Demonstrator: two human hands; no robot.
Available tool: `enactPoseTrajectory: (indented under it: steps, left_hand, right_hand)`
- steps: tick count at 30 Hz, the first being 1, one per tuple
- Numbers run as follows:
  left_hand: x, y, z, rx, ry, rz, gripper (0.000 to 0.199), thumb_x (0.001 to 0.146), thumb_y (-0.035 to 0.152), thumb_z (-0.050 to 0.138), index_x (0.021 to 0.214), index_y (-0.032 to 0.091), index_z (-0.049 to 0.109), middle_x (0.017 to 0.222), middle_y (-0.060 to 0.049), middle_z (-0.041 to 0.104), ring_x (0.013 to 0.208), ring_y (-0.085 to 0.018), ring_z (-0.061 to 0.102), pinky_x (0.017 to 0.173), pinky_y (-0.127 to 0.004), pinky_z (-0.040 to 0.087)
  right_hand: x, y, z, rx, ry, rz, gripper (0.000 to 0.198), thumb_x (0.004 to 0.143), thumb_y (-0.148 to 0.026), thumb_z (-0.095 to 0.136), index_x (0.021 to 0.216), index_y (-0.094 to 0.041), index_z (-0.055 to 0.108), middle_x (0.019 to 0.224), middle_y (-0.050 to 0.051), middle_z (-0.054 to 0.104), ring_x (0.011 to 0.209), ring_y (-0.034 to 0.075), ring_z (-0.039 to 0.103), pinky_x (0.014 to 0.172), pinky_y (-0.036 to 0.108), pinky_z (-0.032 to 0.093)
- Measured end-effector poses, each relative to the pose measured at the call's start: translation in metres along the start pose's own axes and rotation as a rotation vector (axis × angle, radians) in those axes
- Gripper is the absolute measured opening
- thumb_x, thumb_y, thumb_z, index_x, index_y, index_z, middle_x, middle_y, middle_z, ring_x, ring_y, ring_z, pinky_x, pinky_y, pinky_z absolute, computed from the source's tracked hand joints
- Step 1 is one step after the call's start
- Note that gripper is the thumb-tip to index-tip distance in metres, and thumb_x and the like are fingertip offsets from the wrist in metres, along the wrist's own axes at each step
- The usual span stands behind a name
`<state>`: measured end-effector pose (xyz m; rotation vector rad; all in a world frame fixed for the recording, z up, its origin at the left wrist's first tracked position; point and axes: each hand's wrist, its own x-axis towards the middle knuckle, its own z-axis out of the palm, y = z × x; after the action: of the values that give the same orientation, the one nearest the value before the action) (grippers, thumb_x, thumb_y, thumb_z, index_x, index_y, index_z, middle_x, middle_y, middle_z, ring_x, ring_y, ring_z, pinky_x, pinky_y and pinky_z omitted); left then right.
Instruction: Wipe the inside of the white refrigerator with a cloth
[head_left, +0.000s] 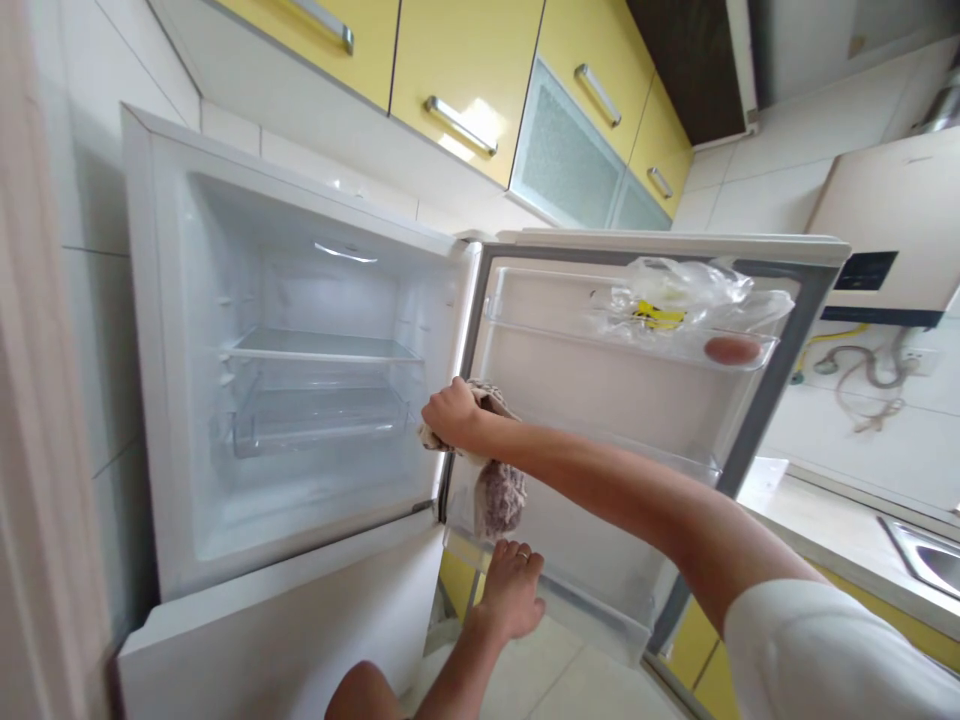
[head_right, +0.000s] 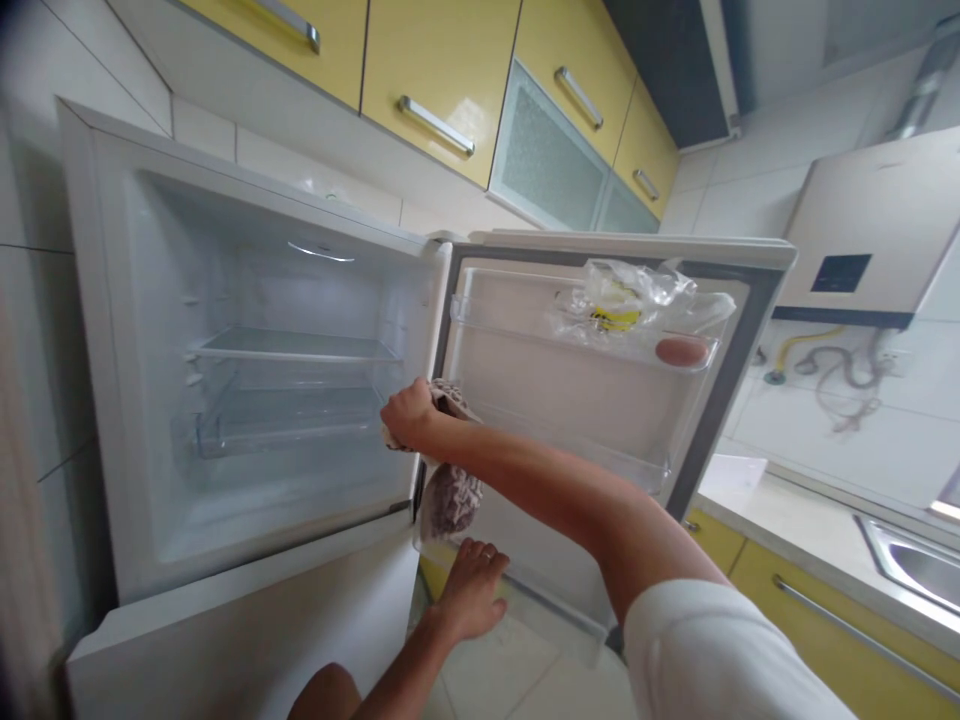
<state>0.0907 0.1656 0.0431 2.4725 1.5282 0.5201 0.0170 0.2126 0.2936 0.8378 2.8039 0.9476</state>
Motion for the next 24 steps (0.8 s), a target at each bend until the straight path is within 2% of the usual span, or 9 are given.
enactPoseTrajectory:
  steps: [4,8,10,12,14,16,20,22,24]
  left_hand:
    - [0.0,-0.001,0.003,-0.031,0.007,-0.003,0.055,0.084,0.036,0.064,0.134,0.014,0.065,0.141,-0.018,0.064,0.137,-0.034,0.052,0.127,-0.052,0.027]
    - [0.002,-0.004,0.01,-0.076,0.023,0.007,0.059,0.083,0.036,0.064,0.137,0.013,0.063,0.143,-0.018,0.063,0.139,-0.034,0.05,0.13,-0.052,0.018]
    - [0.002,-0.005,0.012,-0.089,0.026,0.014,0.059,0.083,0.036,0.063,0.138,0.013,0.063,0.143,-0.018,0.063,0.139,-0.034,0.05,0.13,-0.053,0.018]
    - [0.001,-0.006,0.014,-0.104,0.028,0.019,0.06,0.082,0.035,0.062,0.138,0.013,0.063,0.143,-0.018,0.063,0.139,-0.034,0.05,0.131,-0.052,0.018]
    - [0.0,-0.006,0.015,-0.123,0.034,0.019,0.06,0.081,0.034,0.062,0.138,0.013,0.063,0.143,-0.017,0.063,0.139,-0.034,0.05,0.131,-0.052,0.017]
    - [0.0,-0.008,0.017,-0.142,0.044,0.015,0.06,0.081,0.033,0.063,0.138,0.015,0.062,0.144,-0.016,0.062,0.14,-0.033,0.049,0.132,-0.052,0.015]
    - [0.0,-0.011,0.021,-0.151,0.066,0.019,0.058,0.082,0.034,0.064,0.138,0.017,0.062,0.143,-0.015,0.063,0.139,-0.033,0.05,0.132,-0.051,0.016]
    - [0.0,-0.012,0.022,-0.153,0.067,0.021,0.058,0.082,0.033,0.064,0.137,0.017,0.063,0.143,-0.014,0.063,0.139,-0.033,0.05,0.131,-0.051,0.016]
    - [0.0,-0.013,0.022,-0.156,0.064,0.026,0.057,0.082,0.033,0.064,0.137,0.017,0.063,0.143,-0.014,0.063,0.138,-0.033,0.05,0.131,-0.051,0.017]
  right_hand:
    - [-0.031,0.023,-0.027,-0.063,0.153,0.099,0.024,0.097,-0.016,0.053,0.11,-0.015,0.073,0.108,0.017,0.077,0.105,0.03,0.072,0.086,0.04,0.049]
    - [-0.06,0.069,-0.043,-0.179,0.377,0.181,0.02,0.098,-0.024,0.059,0.112,-0.015,0.07,0.112,0.016,0.074,0.107,0.03,0.068,0.086,0.039,0.046]
    - [-0.073,0.094,-0.042,-0.217,0.507,0.119,0.023,0.099,-0.022,0.059,0.118,-0.014,0.069,0.121,0.018,0.072,0.113,0.03,0.065,0.091,0.041,0.045]
    - [-0.083,0.115,-0.035,-0.214,0.585,-0.069,0.028,0.104,-0.02,0.052,0.126,-0.017,0.068,0.131,0.017,0.069,0.123,0.028,0.062,0.098,0.043,0.045]
    - [-0.087,0.131,-0.023,-0.196,0.557,-0.275,0.031,0.107,-0.018,0.047,0.129,-0.022,0.068,0.135,0.014,0.069,0.127,0.025,0.06,0.102,0.043,0.045]
    - [-0.086,0.14,-0.008,-0.172,0.442,-0.33,0.035,0.106,-0.016,0.047,0.135,-0.023,0.066,0.134,0.014,0.07,0.123,0.022,0.063,0.102,0.041,0.047]
    - [-0.076,0.144,0.017,-0.01,0.187,-0.034,0.066,0.093,-0.007,0.058,0.157,-0.022,0.048,0.138,0.012,0.07,0.113,0.023,0.07,0.095,0.033,0.052]
    - [-0.071,0.142,0.021,0.107,0.13,0.051,0.073,0.087,-0.005,0.061,0.156,-0.025,0.051,0.139,0.008,0.069,0.114,0.024,0.071,0.094,0.031,0.053]
    - [-0.069,0.141,0.02,0.205,0.101,0.081,0.071,0.082,-0.001,0.06,0.149,-0.027,0.06,0.137,0.006,0.071,0.115,0.023,0.071,0.096,0.03,0.052]
